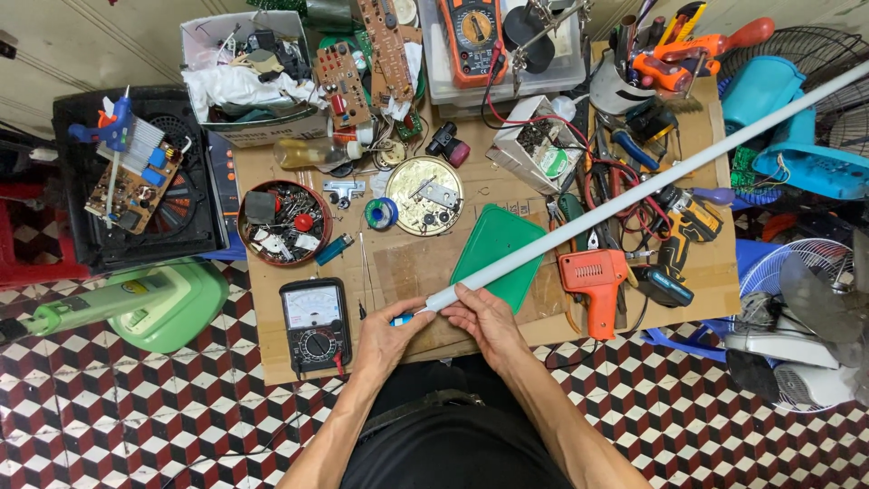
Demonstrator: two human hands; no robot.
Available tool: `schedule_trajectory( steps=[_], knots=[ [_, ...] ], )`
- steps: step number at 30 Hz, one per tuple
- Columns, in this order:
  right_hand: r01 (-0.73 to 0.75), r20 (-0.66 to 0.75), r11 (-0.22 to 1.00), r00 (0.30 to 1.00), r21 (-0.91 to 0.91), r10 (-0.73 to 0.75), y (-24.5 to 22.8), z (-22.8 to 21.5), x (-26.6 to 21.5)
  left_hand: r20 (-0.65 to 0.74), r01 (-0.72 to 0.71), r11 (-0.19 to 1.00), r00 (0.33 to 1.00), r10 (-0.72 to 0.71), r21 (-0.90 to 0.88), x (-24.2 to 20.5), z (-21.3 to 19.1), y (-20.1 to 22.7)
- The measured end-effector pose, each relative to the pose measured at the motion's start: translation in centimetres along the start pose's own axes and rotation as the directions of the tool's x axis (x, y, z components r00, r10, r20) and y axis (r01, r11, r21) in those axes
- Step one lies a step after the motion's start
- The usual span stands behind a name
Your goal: Repairing and assembling a fluorescent light tube by attaching end caps and checking electrical components.
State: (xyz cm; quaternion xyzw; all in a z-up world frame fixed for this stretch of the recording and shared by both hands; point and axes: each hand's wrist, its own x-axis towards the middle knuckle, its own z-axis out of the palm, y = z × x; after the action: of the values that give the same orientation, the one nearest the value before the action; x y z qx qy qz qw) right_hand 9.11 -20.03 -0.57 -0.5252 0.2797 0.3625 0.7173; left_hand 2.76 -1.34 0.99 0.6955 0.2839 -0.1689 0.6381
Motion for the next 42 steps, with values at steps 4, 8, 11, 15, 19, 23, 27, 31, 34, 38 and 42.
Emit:
schedule_trajectory(
  steps=[4, 8, 11, 15, 19, 23, 27, 31, 34, 38, 42],
  knots=[
    [0.006, 0.011, 1.0, 1.0, 0.007, -0.006, -0.1, 0.2, -0.2, -0.008, 0.003, 1.0, 1.0, -0.003, -0.002, 0.0, -0.1, 0.0],
    [0.004, 0.016, 1.0, 1.0, -0.011, -0.004, 0.2, -0.1, 0.1, 0.002, -0.032, 0.999, 0.999, 0.032, 0.004, 0.1, -0.3, -0.2],
    [0.0, 0.015, 1.0, 1.0, -0.012, 0.0, 0.2, 0.0, 0.1, 0.013, -0.042, 0.999, 0.999, 0.042, 0.015, -0.1, -0.6, 0.3],
    [-0.008, 0.047, 1.0, 0.999, 0.011, 0.008, 0.0, 0.1, -0.2, 0.009, -0.074, 0.997, 0.997, 0.074, 0.029, 0.0, -0.7, -0.2],
    [-0.009, 0.052, 1.0, 0.999, 0.005, 0.008, -0.4, 0.5, -0.6, -0.004, -0.045, 0.998, 0.999, 0.045, 0.032, -0.2, -0.7, 0.1],
    [0.029, 0.065, 0.999, 0.998, -0.018, -0.028, -0.2, 0.5, -0.5, 0.016, -0.067, 0.998, 0.998, 0.067, -0.004, -0.3, -0.8, 0.4],
    [0.021, 0.085, 1.0, 0.996, -0.017, -0.019, 0.0, 0.0, -0.2, 0.028, -0.082, 0.996, 0.996, 0.083, -0.043, -0.3, -0.8, 0.2],
    [0.007, 0.11, 1.0, 0.994, -0.01, -0.006, 0.0, -0.2, -0.2, 0.037, -0.08, 0.996, 0.996, 0.082, -0.038, -0.3, -0.8, 0.3],
    [0.006, 0.132, 1.0, 0.991, 0.023, -0.009, -0.1, -0.3, -0.3, 0.041, -0.11, 0.993, 0.993, 0.112, -0.051, -0.2, -0.6, -0.3],
    [-0.004, 0.127, 0.999, 0.992, 0.04, -0.001, 0.0, -0.4, -0.2, 0.049, -0.134, 0.99, 0.99, 0.136, -0.045, -0.2, -0.7, -0.7],
    [-0.019, 0.124, 0.996, 0.992, 0.092, 0.007, 0.5, -0.8, 0.2, 0.048, -0.133, 0.99, 0.99, 0.135, -0.036, -0.5, -0.7, 0.1]
  ],
)
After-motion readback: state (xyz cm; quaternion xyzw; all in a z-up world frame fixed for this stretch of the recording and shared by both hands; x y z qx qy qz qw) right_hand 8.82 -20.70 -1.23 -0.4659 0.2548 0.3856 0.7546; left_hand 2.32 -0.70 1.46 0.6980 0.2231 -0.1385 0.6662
